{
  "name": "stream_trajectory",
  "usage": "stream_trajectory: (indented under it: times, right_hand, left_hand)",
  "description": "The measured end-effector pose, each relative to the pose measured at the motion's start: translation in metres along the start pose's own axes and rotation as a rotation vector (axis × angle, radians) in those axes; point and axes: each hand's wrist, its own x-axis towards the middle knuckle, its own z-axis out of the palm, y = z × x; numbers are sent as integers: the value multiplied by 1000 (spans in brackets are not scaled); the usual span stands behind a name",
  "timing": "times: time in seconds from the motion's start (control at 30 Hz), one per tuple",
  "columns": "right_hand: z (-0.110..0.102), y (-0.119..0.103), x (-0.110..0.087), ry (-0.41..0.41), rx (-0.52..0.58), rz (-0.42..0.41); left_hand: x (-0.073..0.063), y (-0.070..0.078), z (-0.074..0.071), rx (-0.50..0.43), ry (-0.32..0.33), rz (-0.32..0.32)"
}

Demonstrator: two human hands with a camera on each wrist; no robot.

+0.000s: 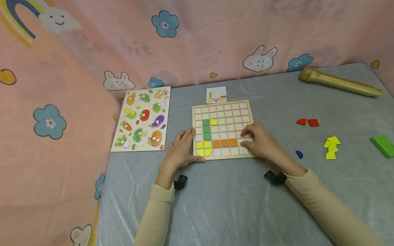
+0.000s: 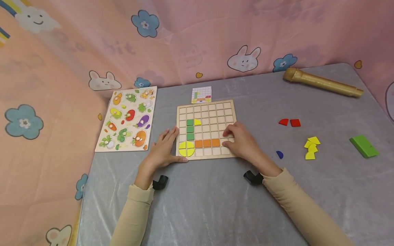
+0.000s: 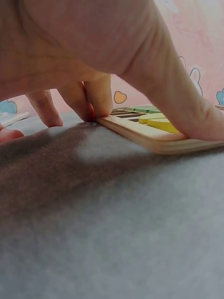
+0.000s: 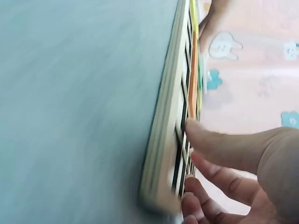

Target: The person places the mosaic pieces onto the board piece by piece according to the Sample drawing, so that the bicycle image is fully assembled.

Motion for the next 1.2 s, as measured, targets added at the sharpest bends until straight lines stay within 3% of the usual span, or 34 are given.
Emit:
stream_trajectory:
  times: [0.27, 0.63, 0.87, 1.2]
  right_hand:
    - [-30, 34, -38, -7, -71, 70]
    - [-63, 77, -87, 82, -158, 124]
    - [-63, 78, -89, 119, -152, 177]
    - [-33, 44, -68, 245, -134, 31]
  left_hand:
    - [0, 1, 0, 0, 1, 5]
    - [0, 0, 0, 3, 0, 0]
    - [-1, -1, 0, -1, 7, -3]
    - [0, -2, 1, 4, 4, -5]
